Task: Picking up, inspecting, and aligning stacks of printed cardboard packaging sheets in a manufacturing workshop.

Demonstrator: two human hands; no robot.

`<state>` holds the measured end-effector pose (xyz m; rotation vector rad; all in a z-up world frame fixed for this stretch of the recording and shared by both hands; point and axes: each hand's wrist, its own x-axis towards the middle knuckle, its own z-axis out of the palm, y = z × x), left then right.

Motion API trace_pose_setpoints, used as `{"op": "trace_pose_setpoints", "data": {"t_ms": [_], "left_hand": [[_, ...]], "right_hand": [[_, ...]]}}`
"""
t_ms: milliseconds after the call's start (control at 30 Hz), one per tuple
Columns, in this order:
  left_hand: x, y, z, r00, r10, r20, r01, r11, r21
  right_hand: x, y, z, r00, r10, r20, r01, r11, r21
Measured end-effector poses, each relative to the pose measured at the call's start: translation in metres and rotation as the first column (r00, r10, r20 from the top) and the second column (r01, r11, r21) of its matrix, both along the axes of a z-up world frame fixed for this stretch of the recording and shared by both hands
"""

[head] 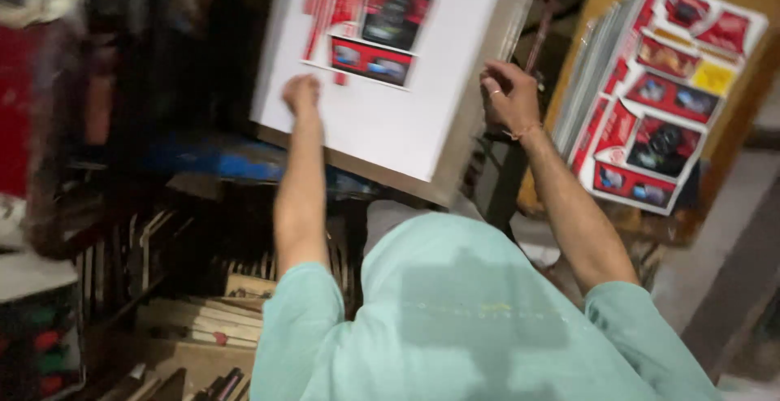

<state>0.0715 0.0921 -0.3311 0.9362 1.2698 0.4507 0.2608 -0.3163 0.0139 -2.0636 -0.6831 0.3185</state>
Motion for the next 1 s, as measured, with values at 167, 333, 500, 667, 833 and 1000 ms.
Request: {"op": "trace_pose_setpoints", "data": {"t_ms": [167, 333, 500, 667, 833, 1000], "left_hand": [[-0.061, -0.057, 0.213, 0.954, -0.130, 0.269, 0.086, 0.982, 0.167], [-0.052, -0.164, 0.398, 0.834, -0.411, 0.369, 0.262, 0.883, 0.391], [0.013, -0.264, 0.385, 0.706, -0.604, 0.370, 0.463, 0.789, 0.404], [0.064, -0.399, 0.297, 0.372, -0.842, 0.390, 0.821, 0.494, 0.284], [0.085, -0.525, 0.283, -0.125, -0.835, 0.536, 0.967, 0.019, 0.255], [0.104, -0.588, 0.224, 0.361, -0.902, 0.238, 0.782, 0.431, 0.449]], "right_hand": [[-0.025, -0.136, 0.030, 0.904, -0.179, 0.387, 0.315, 0.893, -0.322], [-0.055, -0.221, 0.000, 0.928, -0.289, 0.237, 0.361, 0.532, -0.766], [-0.058, -0.215, 0.008, 0.917, -0.142, 0.373, 0.390, 0.517, -0.762], [-0.045, -0.259, 0.003, 0.929, -0.368, 0.022, 0.289, 0.690, -0.664], [-0.040, -0.306, 0.008, 0.937, -0.318, -0.146, 0.235, 0.880, -0.413], [-0.038, -0.388, -0.009, 0.871, -0.411, -0.271, 0.376, 0.911, -0.171]]}}
